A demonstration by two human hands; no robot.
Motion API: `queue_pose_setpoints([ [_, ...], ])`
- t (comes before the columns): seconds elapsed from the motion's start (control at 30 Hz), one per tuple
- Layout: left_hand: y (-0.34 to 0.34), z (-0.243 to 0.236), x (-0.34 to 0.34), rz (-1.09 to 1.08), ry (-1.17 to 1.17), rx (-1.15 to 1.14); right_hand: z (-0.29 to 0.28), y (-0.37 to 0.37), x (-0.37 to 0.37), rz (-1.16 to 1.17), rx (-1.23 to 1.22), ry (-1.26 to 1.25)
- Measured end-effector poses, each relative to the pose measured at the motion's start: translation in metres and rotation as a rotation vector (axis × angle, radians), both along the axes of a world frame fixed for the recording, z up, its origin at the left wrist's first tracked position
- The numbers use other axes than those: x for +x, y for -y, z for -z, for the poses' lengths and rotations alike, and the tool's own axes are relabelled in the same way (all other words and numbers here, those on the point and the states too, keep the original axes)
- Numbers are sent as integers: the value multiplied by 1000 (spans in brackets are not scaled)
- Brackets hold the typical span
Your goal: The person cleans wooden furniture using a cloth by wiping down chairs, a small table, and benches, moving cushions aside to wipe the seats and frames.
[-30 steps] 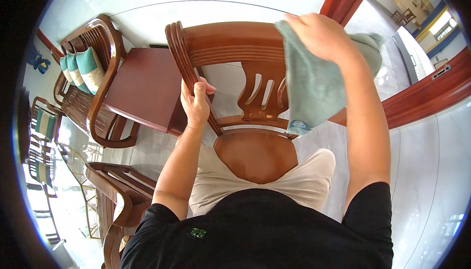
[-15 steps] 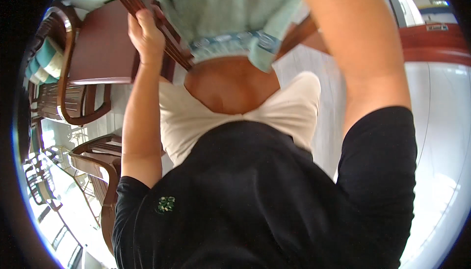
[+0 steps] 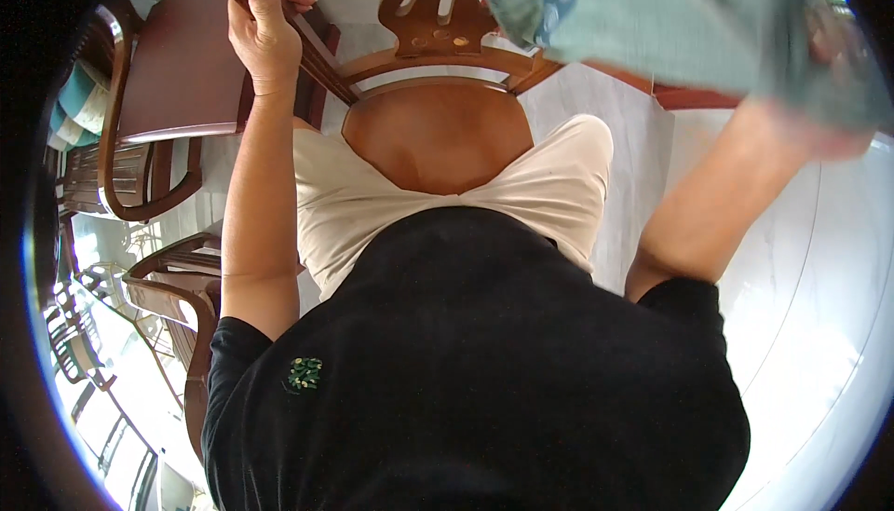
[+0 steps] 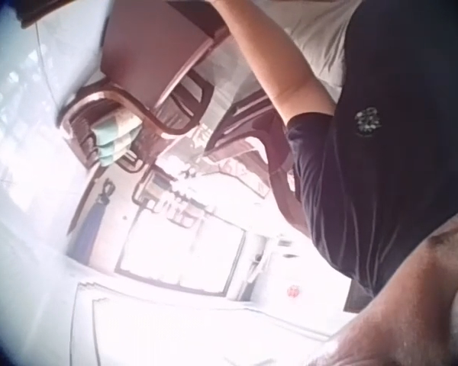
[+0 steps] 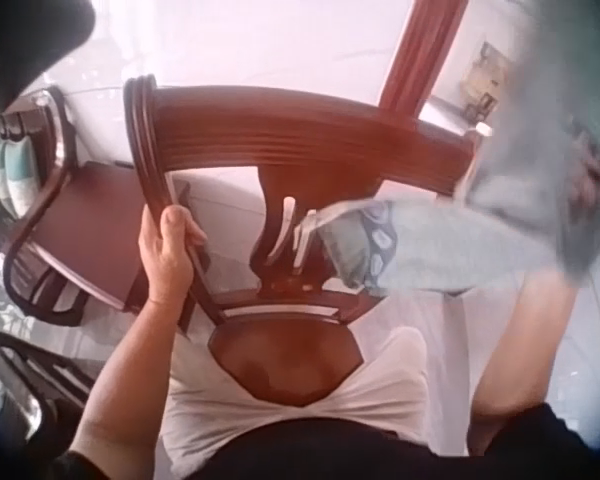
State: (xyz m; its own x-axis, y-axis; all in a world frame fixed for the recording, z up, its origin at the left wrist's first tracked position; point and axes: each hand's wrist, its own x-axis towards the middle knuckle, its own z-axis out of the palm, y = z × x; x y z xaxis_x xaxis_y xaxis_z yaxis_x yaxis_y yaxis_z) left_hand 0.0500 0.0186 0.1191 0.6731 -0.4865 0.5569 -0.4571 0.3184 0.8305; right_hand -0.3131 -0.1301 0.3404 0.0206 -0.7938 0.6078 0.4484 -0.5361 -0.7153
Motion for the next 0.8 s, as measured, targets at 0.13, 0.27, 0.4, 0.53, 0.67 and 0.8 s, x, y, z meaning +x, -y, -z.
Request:
queue_pose_setpoints([
  [0.13,-13,8,10,-28,-15,-18,83,-105,24,-563,491,-377],
  [0.27,-2,-1,-4,14,-59,-46,241,-116,96,-871,739,-618],
  [0.4,1,-1,0,62,-36,5,363,-130,160,-532,-70,-1023],
  [0.53,0,5,2,80,-103,-7,396,-136,162,-538,-735,-1266],
  [0.67,-4,7,9,73,-81,26,426,-117,113,-455,-845,-1385],
  [0.8,-6,3,7,77,-86,22,429,-80,78,-75,-609,-1502],
])
